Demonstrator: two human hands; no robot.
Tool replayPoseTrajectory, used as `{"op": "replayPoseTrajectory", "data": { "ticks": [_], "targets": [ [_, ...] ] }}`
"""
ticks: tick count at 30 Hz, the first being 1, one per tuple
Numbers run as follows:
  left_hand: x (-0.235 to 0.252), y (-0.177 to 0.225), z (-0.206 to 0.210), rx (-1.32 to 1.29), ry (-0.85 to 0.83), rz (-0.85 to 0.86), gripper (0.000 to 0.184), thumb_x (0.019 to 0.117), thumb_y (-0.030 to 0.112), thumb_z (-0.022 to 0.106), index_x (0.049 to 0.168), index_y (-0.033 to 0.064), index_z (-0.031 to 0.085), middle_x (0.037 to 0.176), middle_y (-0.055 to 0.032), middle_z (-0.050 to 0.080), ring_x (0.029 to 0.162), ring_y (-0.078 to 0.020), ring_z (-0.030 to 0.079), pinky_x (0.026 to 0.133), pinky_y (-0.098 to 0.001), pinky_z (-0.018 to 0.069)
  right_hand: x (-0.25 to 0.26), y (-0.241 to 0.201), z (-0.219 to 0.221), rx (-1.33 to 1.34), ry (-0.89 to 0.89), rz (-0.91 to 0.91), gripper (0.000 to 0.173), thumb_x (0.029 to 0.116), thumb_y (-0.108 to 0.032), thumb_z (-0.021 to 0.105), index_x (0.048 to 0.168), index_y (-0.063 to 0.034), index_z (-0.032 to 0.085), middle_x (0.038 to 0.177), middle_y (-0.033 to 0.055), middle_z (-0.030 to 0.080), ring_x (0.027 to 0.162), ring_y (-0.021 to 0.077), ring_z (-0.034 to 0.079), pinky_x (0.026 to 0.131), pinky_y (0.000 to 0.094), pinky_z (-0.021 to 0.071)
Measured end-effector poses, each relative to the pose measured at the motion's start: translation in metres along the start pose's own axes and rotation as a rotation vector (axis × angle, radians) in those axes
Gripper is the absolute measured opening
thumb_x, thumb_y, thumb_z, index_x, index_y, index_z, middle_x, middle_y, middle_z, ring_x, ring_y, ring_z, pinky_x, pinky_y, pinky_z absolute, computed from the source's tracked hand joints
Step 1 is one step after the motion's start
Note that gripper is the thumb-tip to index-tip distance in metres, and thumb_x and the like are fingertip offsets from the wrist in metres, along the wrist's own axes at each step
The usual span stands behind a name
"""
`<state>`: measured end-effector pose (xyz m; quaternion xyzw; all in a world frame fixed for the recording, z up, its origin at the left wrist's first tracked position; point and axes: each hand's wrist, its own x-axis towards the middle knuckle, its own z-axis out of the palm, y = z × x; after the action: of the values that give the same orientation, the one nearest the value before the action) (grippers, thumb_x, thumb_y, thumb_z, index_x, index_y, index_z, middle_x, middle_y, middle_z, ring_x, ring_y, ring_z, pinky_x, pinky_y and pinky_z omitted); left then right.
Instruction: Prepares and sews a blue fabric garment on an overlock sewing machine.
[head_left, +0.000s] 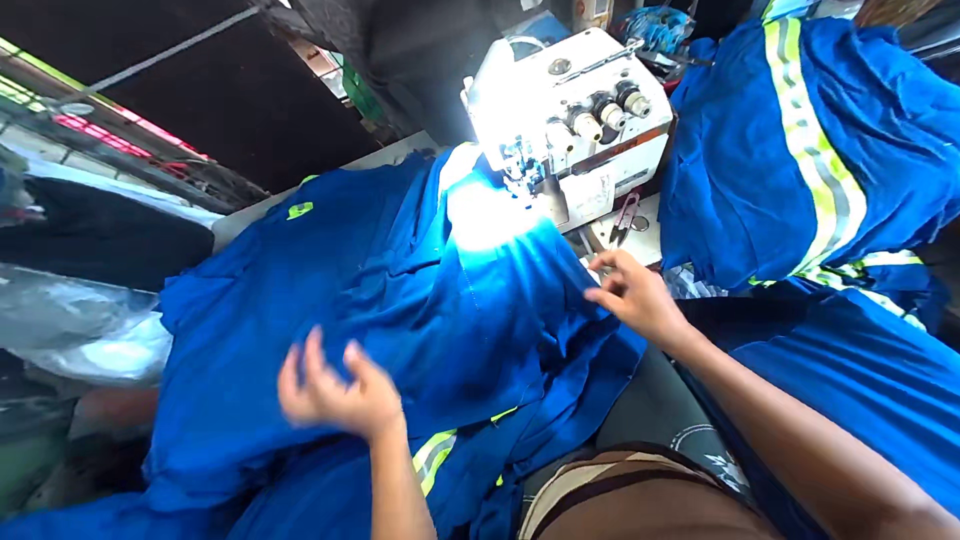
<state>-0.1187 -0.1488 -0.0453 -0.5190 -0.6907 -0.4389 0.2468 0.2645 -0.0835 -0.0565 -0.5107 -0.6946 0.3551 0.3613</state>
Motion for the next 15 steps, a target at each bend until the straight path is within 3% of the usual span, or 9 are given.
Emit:
{"op": "replayPoseTrajectory", "data": {
  "ticks": [1,2,4,5,6,8,11,13,15],
  "targets": [
    [-0.037,-0.015,-0.022,-0.003,0.011,-0.219,0.057,0.099,0.02,0.061,0.141,-0.0162,0.048,0.144,-0.0425,0.044,0.139,-0.0533,0.039,0.118,-0.0551,0.0282,-0.013,0.012,-0.002,-0.07,-0.134,0.058,0.038,0.0956,-0.024,0.072,0.125,-0.0007,0.064,0.09,0.013,0.074,0.079,0.0253,0.072,0.078,0.0474,0.0589],
    [-0.071,-0.023,-0.036,-0.066,-0.045,-0.453,0.071,0.0987,0.019,0.063,0.149,-0.0191,0.031,0.15,-0.0435,0.034,0.143,-0.0496,0.034,0.121,-0.049,0.0271,-0.024,0.021,0.0,-0.158,-0.309,0.133,0.035,0.0968,-0.024,0.071,0.121,0.0005,0.067,0.097,0.0177,0.074,0.088,0.0322,0.072,0.085,0.0541,0.0567],
    [-0.107,-0.019,-0.043,-0.244,-0.233,-0.741,0.085,0.0966,0.02,0.067,0.156,-0.0143,0.016,0.157,-0.0361,0.03,0.148,-0.0358,0.035,0.122,-0.0395,0.0306,-0.031,0.022,0.019,-0.402,-0.686,0.256,0.029,0.1012,-0.022,0.063,0.123,-0.0045,0.07,0.112,0.0247,0.071,0.107,0.0451,0.067,0.093,0.0666,0.0495],
    [-0.103,-0.006,-0.042,-0.345,-0.344,-0.832,0.081,0.0971,0.019,0.067,0.155,-0.0118,0.02,0.156,-0.0301,0.036,0.145,-0.0272,0.04,0.119,-0.0363,0.0349,-0.029,0.015,0.033,-0.498,-0.811,0.268,0.028,0.1029,-0.02,0.058,0.124,-0.007,0.071,0.115,0.0261,0.07,0.111,0.0485,0.065,0.092,0.0696,0.0485],
    [-0.091,0.008,-0.039,-0.466,-0.445,-0.96,0.067,0.0985,0.017,0.066,0.15,-0.0085,0.033,0.148,-0.0212,0.049,0.135,-0.0182,0.051,0.112,-0.0341,0.0432,-0.027,0.006,0.047,-0.542,-0.876,0.236,0.026,0.1041,-0.019,0.054,0.119,-0.0058,0.071,0.114,0.027,0.069,0.11,0.0499,0.065,0.089,0.0707,0.0486],
    [-0.064,0.026,-0.043,-0.769,-0.694,-1.205,0.034,0.0994,0.007,0.063,0.13,-0.0015,0.05,0.116,-0.0083,0.068,0.105,-0.0122,0.067,0.093,-0.0355,0.0572,-0.027,-0.015,0.064,-0.48,-0.901,0.095,0.028,0.1059,-0.019,0.05,0.115,-0.004,0.072,0.11,0.0247,0.071,0.107,0.0466,0.067,0.089,0.0677,0.0502],
    [-0.032,0.027,-0.081,-0.951,-1.003,-1.053,0.038,0.0806,-0.001,0.073,0.115,0.0072,0.061,0.099,0.0005,0.076,0.092,-0.0112,0.073,0.085,-0.0339,0.0616,-0.032,-0.029,0.06,-0.222,-0.754,-0.165,0.026,0.1046,-0.018,0.052,0.107,-0.0016,0.072,0.097,0.0177,0.073,0.095,0.0358,0.071,0.087,0.058,0.0547],
    [0.015,0.016,-0.121,-0.769,-0.832,-0.917,0.042,0.074,-0.005,0.071,0.111,0.0122,0.059,0.09,0.0059,0.074,0.081,-0.0054,0.071,0.073,-0.0269,0.0615,-0.038,-0.021,0.055,-0.117,-0.639,-0.249,0.022,0.1008,-0.017,0.058,0.103,-0.0014,0.073,0.093,0.0146,0.073,0.091,0.0304,0.071,0.087,0.0515,0.0557],
    [0.077,-0.015,-0.136,-0.478,-0.665,-0.805,0.046,0.0861,0.0,0.068,0.127,0.0059,0.048,0.1,0.0037,0.068,0.087,-0.003,0.068,0.078,-0.025,0.0598,-0.044,-0.007,0.053,-0.154,-0.694,-0.192,0.022,0.0987,-0.017,0.063,0.107,0.0003,0.073,0.1,0.0179,0.073,0.099,0.0349,0.069,0.096,0.053,0.0512]
  ]
}}
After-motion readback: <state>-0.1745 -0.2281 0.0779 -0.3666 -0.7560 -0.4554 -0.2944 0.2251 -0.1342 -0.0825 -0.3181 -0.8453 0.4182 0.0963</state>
